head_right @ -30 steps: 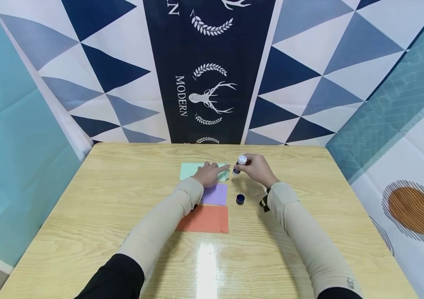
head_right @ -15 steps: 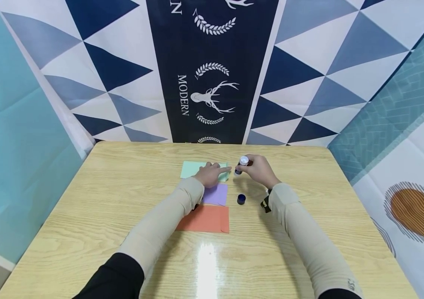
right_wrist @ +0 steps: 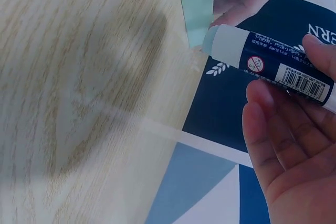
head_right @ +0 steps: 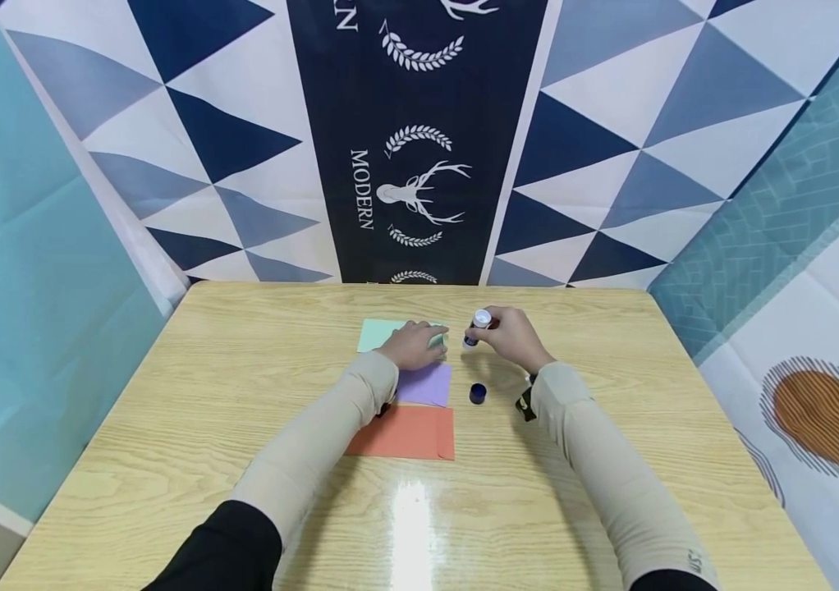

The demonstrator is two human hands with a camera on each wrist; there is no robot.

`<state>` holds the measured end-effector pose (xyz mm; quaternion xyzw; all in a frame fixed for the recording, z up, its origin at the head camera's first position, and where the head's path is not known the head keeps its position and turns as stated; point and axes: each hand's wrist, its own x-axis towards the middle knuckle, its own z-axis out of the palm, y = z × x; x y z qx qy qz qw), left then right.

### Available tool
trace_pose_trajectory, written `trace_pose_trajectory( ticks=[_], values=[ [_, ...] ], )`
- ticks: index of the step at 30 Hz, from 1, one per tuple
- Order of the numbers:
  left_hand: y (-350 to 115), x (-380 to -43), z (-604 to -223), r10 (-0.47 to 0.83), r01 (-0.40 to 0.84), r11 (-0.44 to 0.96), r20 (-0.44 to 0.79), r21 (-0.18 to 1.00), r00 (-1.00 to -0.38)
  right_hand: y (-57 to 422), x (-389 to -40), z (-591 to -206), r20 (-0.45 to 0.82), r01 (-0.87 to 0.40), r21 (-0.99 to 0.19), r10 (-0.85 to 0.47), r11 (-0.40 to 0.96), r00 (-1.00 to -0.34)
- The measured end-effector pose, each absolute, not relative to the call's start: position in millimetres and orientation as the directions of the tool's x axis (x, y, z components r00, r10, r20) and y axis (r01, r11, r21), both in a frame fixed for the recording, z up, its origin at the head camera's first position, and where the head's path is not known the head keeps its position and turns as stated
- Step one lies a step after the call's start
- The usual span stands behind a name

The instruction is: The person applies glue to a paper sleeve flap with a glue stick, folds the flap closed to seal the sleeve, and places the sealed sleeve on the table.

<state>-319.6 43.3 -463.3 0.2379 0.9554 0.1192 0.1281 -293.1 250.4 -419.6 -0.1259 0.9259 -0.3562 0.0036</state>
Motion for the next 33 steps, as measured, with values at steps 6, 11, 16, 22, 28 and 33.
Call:
trace_pose_trajectory(
  ticks=[6, 11, 16, 22, 28, 33],
  values=[
    [42, -319, -464, 0.472, 0.405, 0.862, -0.190, 0.306, -0.861, 251, -293, -421, 0.080, -0.224, -0.664, -0.231, 0.713, -0.970],
    [43, -319, -463, 0.459, 0.389, 0.868, -0.201, 0.308, -0.865, 251, -294, -423, 0.072, -0.215, -0.659, -0.224, 0.721, -0.972],
    [43, -317, -463, 0.458, 0.397, 0.871, -0.190, 0.288, -0.868, 252, -295, -425, 0.067, -0.213, -0.651, -0.224, 0.729, -0.972],
    [46, -312, -461, 0.444, 0.393, 0.878, -0.158, 0.273, -0.882, 250, -295, -426, 0.072, -0.210, -0.651, -0.216, 0.730, -0.974],
    [52, -309, -459, 0.386, 0.338, 0.899, -0.140, 0.279, -0.912, 248, -296, -429, 0.089, -0.231, -0.649, -0.229, 0.725, -0.969],
    [54, -309, -460, 0.356, 0.307, 0.910, -0.146, 0.277, -0.923, 246, -297, -430, 0.091, -0.228, -0.647, -0.223, 0.728, -0.971]
  ],
)
